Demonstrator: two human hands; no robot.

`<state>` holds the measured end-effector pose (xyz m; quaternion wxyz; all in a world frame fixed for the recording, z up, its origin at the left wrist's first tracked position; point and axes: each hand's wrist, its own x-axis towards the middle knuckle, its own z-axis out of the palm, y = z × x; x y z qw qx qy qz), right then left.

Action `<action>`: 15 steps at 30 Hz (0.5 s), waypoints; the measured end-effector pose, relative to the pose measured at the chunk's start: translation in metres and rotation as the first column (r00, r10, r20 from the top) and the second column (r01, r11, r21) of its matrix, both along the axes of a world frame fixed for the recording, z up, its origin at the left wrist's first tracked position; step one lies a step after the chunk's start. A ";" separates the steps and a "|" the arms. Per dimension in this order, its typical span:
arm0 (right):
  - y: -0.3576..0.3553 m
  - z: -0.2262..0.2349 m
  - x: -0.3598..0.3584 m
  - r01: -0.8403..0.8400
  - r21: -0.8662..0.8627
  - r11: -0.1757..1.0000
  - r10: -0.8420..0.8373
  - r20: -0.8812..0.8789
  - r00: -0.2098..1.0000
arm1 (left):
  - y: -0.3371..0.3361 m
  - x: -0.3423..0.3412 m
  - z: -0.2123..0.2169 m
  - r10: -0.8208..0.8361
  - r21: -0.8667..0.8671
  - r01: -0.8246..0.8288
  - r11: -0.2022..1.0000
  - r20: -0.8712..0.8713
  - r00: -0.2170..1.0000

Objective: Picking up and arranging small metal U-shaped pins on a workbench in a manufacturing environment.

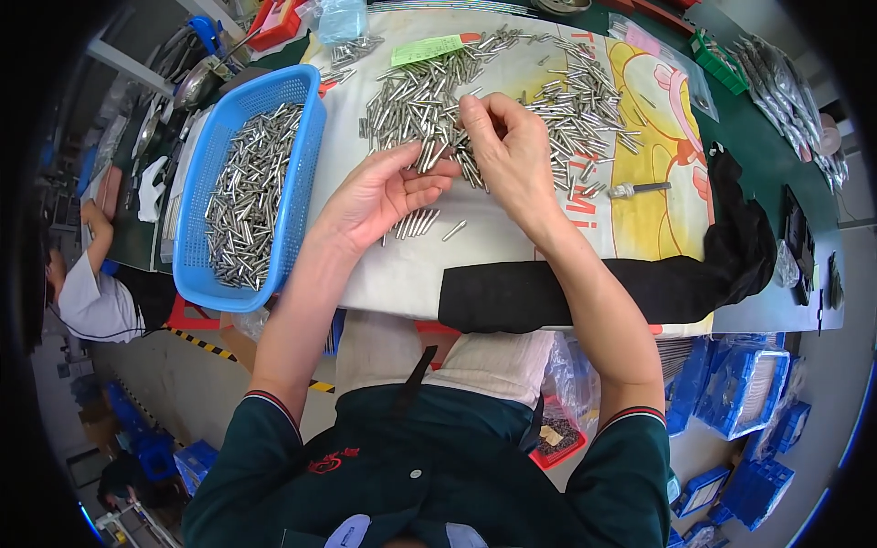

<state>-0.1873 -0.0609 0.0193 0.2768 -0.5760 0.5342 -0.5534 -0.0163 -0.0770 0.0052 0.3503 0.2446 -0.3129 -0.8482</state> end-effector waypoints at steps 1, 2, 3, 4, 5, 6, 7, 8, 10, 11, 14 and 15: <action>0.002 0.000 0.000 0.002 -0.013 1.000 -0.002 0.025 1.000 | 0.008 0.003 0.002 0.002 0.056 0.000 0.998 -0.025 1.000; 0.003 0.001 0.000 0.010 -0.004 1.000 -0.010 0.000 1.000 | 0.016 0.006 0.003 0.007 0.114 -0.002 0.993 -0.049 0.999; 0.004 0.003 0.001 0.008 0.001 1.000 -0.008 0.009 1.000 | 0.024 0.013 0.007 -0.029 0.178 0.043 0.983 -0.078 0.997; 0.006 0.004 0.002 0.003 0.012 1.000 -0.003 0.019 1.000 | 0.036 0.020 0.016 -0.017 0.186 0.029 0.982 -0.069 0.997; 0.004 0.003 0.000 -0.006 -0.001 1.000 0.006 -0.018 1.000 | 0.046 0.026 0.026 -0.022 0.220 0.044 0.974 -0.101 0.995; 0.004 0.002 -0.001 -0.028 -0.004 1.000 0.028 -0.054 0.998 | 0.057 0.032 0.037 -0.025 0.254 0.058 0.965 -0.134 0.991; 0.005 0.002 -0.001 -0.050 -0.008 0.999 0.049 -0.092 0.995 | 0.067 0.039 0.050 -0.006 0.238 0.030 0.971 -0.101 0.995; 0.006 0.005 -0.003 -0.075 0.036 0.997 0.079 -0.140 0.987 | 0.073 0.046 0.064 0.007 0.219 0.009 0.976 -0.071 0.997; 0.007 0.004 -0.007 -0.154 0.111 0.982 0.179 -0.278 0.944 | 0.075 0.068 0.083 0.023 0.168 -0.018 0.986 -0.034 0.999; 0.007 0.008 -0.008 -0.242 0.149 0.959 0.280 -0.347 0.895 | 0.075 0.081 0.092 0.052 0.148 -0.050 0.988 -0.007 0.999; 0.015 0.017 -0.011 -0.466 0.183 0.866 0.486 -0.526 0.698 | 0.052 0.122 0.102 0.200 -0.216 -0.151 0.965 0.226 0.953; 0.016 0.017 -0.010 -0.501 0.218 0.838 0.528 -0.560 0.639 | 0.041 0.138 0.102 0.243 -0.328 -0.143 0.934 0.288 0.926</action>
